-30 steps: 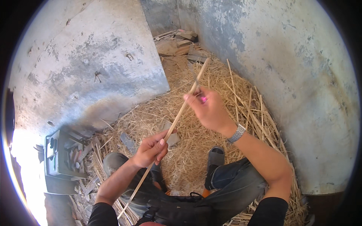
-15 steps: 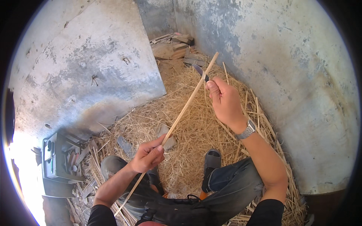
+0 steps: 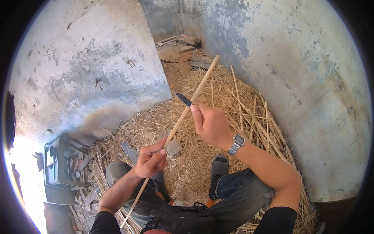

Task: The person uses a small knife to shave and strip layers from a long bamboo stalk while sitting on a straw-covered floor.

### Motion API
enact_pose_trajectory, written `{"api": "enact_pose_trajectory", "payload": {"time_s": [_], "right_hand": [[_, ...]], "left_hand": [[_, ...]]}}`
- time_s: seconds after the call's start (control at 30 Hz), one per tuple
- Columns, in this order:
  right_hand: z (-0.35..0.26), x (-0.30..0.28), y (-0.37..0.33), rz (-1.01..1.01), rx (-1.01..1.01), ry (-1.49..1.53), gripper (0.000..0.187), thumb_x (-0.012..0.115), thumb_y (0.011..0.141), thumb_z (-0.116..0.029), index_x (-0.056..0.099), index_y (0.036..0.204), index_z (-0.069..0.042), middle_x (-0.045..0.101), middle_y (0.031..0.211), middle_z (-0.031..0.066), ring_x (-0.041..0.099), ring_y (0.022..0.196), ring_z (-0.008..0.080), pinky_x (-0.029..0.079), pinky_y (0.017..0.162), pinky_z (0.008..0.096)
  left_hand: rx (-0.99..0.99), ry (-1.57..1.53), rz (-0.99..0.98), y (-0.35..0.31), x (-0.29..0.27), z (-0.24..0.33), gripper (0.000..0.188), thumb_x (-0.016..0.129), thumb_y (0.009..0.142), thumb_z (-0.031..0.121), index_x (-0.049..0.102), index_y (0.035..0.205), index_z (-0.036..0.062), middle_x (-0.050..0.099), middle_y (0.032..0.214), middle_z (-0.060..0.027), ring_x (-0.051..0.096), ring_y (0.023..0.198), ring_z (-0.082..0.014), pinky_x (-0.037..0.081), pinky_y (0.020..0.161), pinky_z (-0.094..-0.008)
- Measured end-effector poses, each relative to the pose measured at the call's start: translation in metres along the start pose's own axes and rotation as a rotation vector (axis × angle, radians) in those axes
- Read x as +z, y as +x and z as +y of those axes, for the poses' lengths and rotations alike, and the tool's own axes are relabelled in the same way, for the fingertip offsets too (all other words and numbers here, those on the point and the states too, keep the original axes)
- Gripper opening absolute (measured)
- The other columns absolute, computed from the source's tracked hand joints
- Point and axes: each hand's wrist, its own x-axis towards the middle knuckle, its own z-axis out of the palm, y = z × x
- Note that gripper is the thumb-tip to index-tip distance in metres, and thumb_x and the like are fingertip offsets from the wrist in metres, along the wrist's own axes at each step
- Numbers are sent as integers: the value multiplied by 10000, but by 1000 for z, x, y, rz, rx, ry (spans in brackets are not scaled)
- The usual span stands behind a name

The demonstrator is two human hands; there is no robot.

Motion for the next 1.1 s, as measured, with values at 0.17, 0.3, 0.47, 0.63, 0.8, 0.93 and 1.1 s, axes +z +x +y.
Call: {"api": "enact_pose_trajectory", "payload": {"time_s": [0.17, 0.3, 0.47, 0.63, 0.8, 0.93, 1.1], "right_hand": [[-18, 12, -18, -177, 9, 30, 348, 512, 1024, -261, 575, 761, -40, 507, 520, 146, 511, 416, 321, 392, 412, 397], [-31, 32, -24, -130, -159, 126, 347, 496, 1030, -270, 583, 777, -49, 504, 525, 134, 498, 403, 295, 388, 409, 389], [-10, -6, 22, -60, 73, -44, 365, 471, 1047, -250, 574, 771, -35, 477, 490, 101, 461, 380, 230, 370, 409, 372], [23, -33, 45, 187, 64, -189, 391, 457, 1055, -253, 578, 771, -14, 446, 464, 88, 435, 374, 213, 334, 399, 361], [-5, 3, 15, -13, 6, -22, 359, 476, 1045, -238, 596, 795, -10, 474, 485, 121, 470, 381, 263, 352, 406, 379], [-4, 3, 5, -71, 30, 24, 335, 501, 1032, -234, 597, 801, -10, 498, 509, 155, 502, 399, 312, 371, 409, 396], [-11, 12, -19, -206, 26, 92, 325, 510, 1026, -245, 617, 834, -5, 519, 526, 165, 518, 409, 315, 379, 416, 410]], "left_hand": [[3, -60, -18, 0, -2, -1, 466, 444, 1061, 98, 365, 1516, 39, 337, 604, 40, 287, 502, -56, 288, 486, -251], [-11, -43, 33, 7, 0, 13, 478, 432, 1063, 121, 337, 1521, 20, 316, 586, 43, 268, 482, -58, 271, 472, -256], [23, -52, 13, 4, -1, 18, 496, 432, 1063, 145, 318, 1522, -4, 305, 568, 48, 248, 456, -56, 254, 458, -260], [72, -13, -85, -1, 3, 7, 468, 443, 1059, 87, 360, 1516, 31, 348, 584, 40, 297, 484, -51, 292, 468, -244], [73, 55, 3, -2, -4, 5, 467, 458, 1054, 82, 369, 1508, 15, 373, 586, 40, 311, 485, -47, 289, 463, -244], [53, 28, 18, -4, -6, -1, 454, 467, 1051, 79, 393, 1493, 4, 375, 583, 41, 314, 484, -42, 277, 453, -244], [-12, 40, 44, -6, -7, -4, 448, 471, 1052, 85, 405, 1488, 8, 376, 575, 41, 311, 476, -42, 268, 447, -243]]}}
